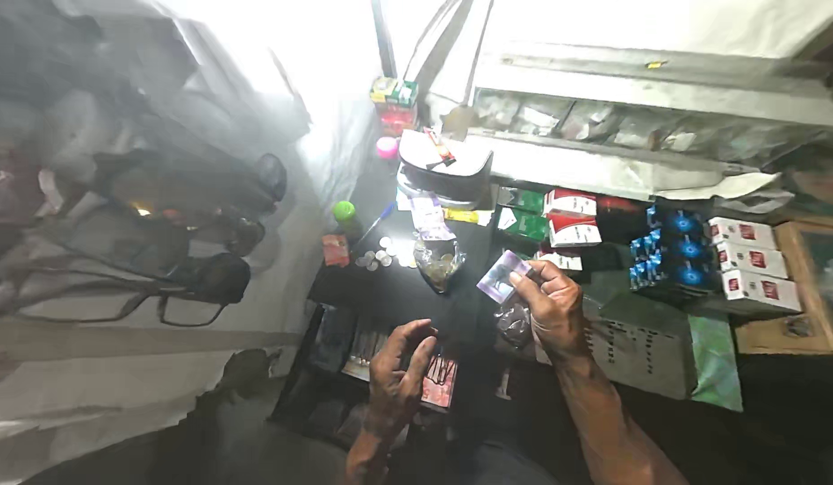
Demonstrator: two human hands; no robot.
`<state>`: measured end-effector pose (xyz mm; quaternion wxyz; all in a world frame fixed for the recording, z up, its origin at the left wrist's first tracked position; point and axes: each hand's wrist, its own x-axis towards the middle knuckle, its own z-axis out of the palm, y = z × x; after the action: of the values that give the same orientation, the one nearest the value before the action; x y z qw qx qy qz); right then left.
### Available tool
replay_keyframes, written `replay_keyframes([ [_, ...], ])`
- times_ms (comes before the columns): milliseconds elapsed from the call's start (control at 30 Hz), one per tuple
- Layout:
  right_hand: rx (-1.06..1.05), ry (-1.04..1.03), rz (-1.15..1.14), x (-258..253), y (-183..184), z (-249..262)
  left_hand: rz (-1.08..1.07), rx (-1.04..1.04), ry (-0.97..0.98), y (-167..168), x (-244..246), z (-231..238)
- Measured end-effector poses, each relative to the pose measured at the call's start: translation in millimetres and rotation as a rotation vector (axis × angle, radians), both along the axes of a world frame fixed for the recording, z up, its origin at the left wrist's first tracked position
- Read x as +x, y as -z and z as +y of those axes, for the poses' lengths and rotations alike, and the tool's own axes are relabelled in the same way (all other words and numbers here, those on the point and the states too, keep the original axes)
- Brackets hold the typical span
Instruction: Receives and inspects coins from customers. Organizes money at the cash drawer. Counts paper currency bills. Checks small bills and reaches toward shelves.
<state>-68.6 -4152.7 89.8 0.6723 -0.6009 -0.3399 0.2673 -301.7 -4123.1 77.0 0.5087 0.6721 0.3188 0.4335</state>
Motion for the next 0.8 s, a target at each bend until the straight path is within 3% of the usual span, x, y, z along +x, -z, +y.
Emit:
replay_keyframes([
  [300, -0.105, -0.280, 0.010, -27, 14, 19, 0.017, -0.157, -0.107, 20, 0, -35],
  [467, -0.200, -0.351, 0.017, -70, 6, 1, 0.177, 0.161, -0.264, 29, -9, -26],
  [600, -0.256, -0.355, -0.029, -118, 5, -11, 0.301, 0.333, -0.255, 33, -33, -23],
  [800, -0.229, -0.461, -0.051, -178, 4, -29, 0.208, 0.148, -0.194, 40, -95, -38],
])
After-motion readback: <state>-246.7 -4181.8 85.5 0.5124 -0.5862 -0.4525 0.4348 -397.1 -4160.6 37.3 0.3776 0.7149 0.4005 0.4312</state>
